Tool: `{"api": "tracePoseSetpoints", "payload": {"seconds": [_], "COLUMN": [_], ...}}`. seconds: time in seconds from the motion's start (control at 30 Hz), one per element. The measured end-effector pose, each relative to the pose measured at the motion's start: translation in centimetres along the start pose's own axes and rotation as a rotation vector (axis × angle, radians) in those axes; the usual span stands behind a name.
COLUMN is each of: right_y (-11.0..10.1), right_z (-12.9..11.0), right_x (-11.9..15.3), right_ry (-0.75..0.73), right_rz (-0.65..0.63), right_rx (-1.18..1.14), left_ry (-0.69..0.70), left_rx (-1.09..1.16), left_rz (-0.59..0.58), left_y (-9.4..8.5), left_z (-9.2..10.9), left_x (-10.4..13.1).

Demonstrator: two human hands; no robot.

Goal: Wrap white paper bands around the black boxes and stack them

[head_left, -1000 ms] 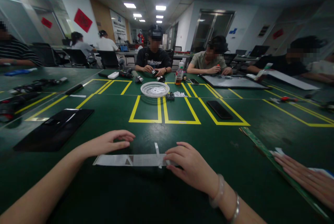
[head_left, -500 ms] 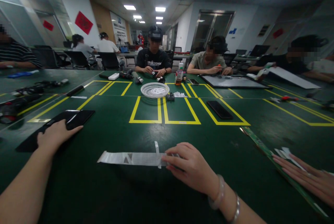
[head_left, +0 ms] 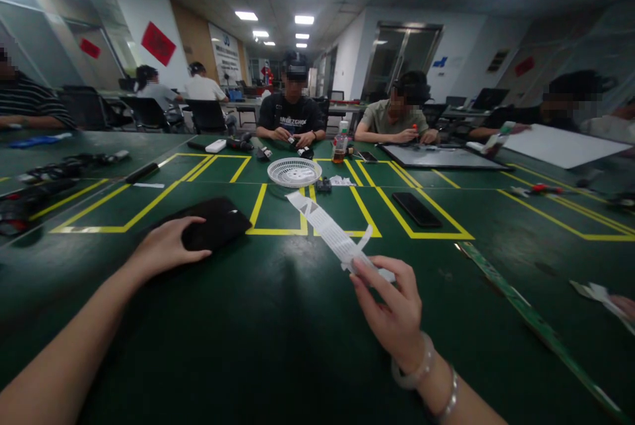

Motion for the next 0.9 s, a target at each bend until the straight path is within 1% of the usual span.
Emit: {"api": "tracePoseSetpoints", "payload": {"seconds": [0.1, 0.17, 0.23, 0.3, 0.4, 0.5, 0.57, 0.63, 0.67, 0.73, 0.83, 0.9], "right_y": [-0.2, -0.2, -0.1, 0.0, 0.3, 0.8, 1.2, 1.4, 1.5, 1.9, 3.0, 3.8], "right_z": [0.1, 0.0, -0.1, -0.2, -0.5, -0.6, -0.7, -0.7, -0.7, -0.7, -0.7, -0.7], "right_x": [0.1, 0.1, 0.0, -0.2, -0.3, -0.3, -0.2, 0.0, 0.1, 0.2, 0.3, 0.5], "right_ry": [-0.003, -0.010, -0.013, -0.018, -0.044, -0.070, -0.085, -0.094, -0.095, -0.082, -0.066, -0.059], "right_rz": [0.012, 0.007, 0.002, -0.006, -0.045, -0.106, -0.146, -0.178, -0.186, -0.224, -0.351, -0.451], "right_rx": [0.006, 0.003, -0.002, -0.012, -0.033, -0.059, -0.078, -0.100, -0.110, -0.120, -0.124, -0.117], "left_ry": [0.260, 0.416, 0.520, 0.576, 0.616, 0.631, 0.634, 0.651, 0.668, 0.723, 0.822, 0.872], "left_rx": [0.078, 0.128, 0.165, 0.185, 0.196, 0.203, 0.180, 0.127, 0.099, 0.066, 0.089, 0.119], "left_rz": [-0.085, -0.121, -0.156, -0.185, -0.187, -0.181, -0.162, -0.100, -0.047, 0.110, 0.398, 0.532], "left_y": [1.3, 2.3, 3.2, 4.0, 4.9, 5.5, 5.5, 5.1, 4.6, 3.3, 0.9, -0.3], "left_z": [8.1, 12.4, 15.6, 17.6, 18.9, 19.1, 19.0, 19.0, 19.2, 19.6, 20.0, 19.9], "left_x": [1.0, 2.4, 3.8, 4.9, 5.6, 5.8, 5.8, 5.9, 5.9, 6.3, 7.5, 8.4]}}
Point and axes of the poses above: each hand's wrist, its own x-axis away from the middle knuckle, its own y-axis out of the palm, z = x × y, the point moved 7 cm from there along -x, towards the middle knuckle, and after that the axes turned 2 degrees about z, right-handed, at the moved point
